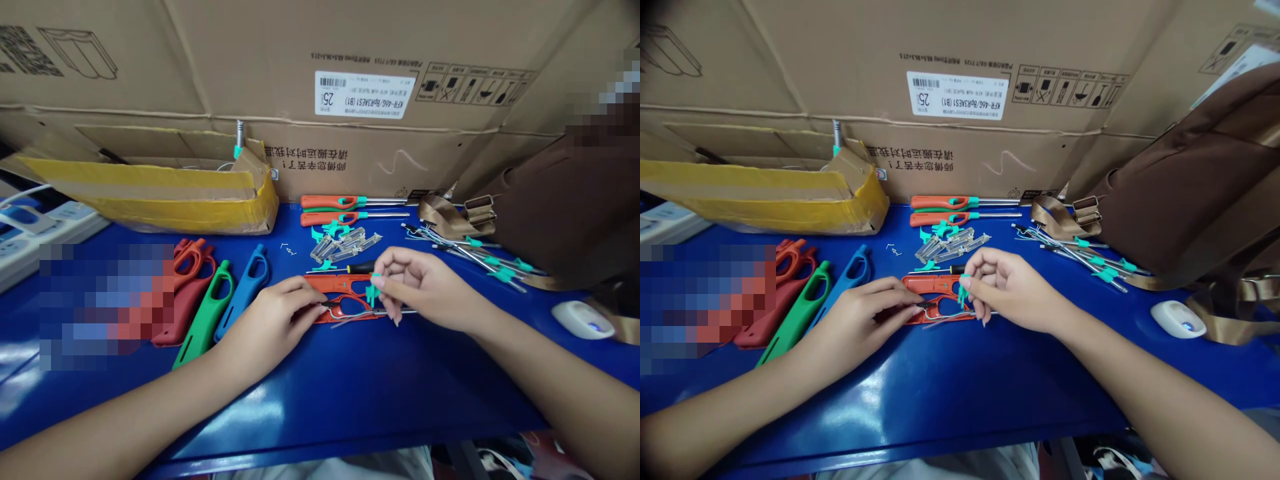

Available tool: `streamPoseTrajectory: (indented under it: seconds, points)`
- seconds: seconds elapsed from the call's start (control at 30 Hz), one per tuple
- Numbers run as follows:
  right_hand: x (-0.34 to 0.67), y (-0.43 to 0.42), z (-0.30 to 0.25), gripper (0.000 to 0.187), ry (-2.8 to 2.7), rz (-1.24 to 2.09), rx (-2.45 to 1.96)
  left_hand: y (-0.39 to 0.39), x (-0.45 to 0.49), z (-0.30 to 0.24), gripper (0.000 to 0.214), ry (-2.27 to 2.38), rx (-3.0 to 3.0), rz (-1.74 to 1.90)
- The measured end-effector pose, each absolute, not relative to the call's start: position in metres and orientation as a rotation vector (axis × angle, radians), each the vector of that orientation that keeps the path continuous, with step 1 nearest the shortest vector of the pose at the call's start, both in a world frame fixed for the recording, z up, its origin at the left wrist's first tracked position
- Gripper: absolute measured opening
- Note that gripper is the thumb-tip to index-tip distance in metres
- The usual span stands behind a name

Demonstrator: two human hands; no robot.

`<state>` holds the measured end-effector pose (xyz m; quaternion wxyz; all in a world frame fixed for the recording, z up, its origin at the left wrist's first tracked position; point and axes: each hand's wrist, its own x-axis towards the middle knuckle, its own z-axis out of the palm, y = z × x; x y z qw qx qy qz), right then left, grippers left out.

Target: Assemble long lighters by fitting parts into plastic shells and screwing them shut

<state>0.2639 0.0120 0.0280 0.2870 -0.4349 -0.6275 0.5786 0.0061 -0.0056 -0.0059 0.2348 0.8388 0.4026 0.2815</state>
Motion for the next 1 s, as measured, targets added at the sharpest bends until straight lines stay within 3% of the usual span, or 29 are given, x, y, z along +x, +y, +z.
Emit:
streamPoseTrajectory:
  seconds: [0.17, 0.33, 0.43, 1.0]
  points:
    - [0.260, 0.007, 0.021, 0.027, -1.771, 1.562, -1.291, -0.006, 0.008, -0.006, 0.013, 1.084, 2.291, 0.802]
    - [0.268, 0.007, 0.019, 0.009, -2.274, 0.892, -1.287, -0.008, 0.008, -0.003, 0.016, 1.091, 2.306, 0.802]
    - [0.273, 0.009, 0.023, 0.009, -2.438, 0.704, -1.218, -0.009, 0.008, -0.002, 0.018, 1.084, 2.328, 0.794]
    - [0.265, 0.006, 0.015, 0.012, -2.368, 0.935, -1.120, -0.005, 0.006, -0.002, 0.009, 1.130, 2.259, 0.782]
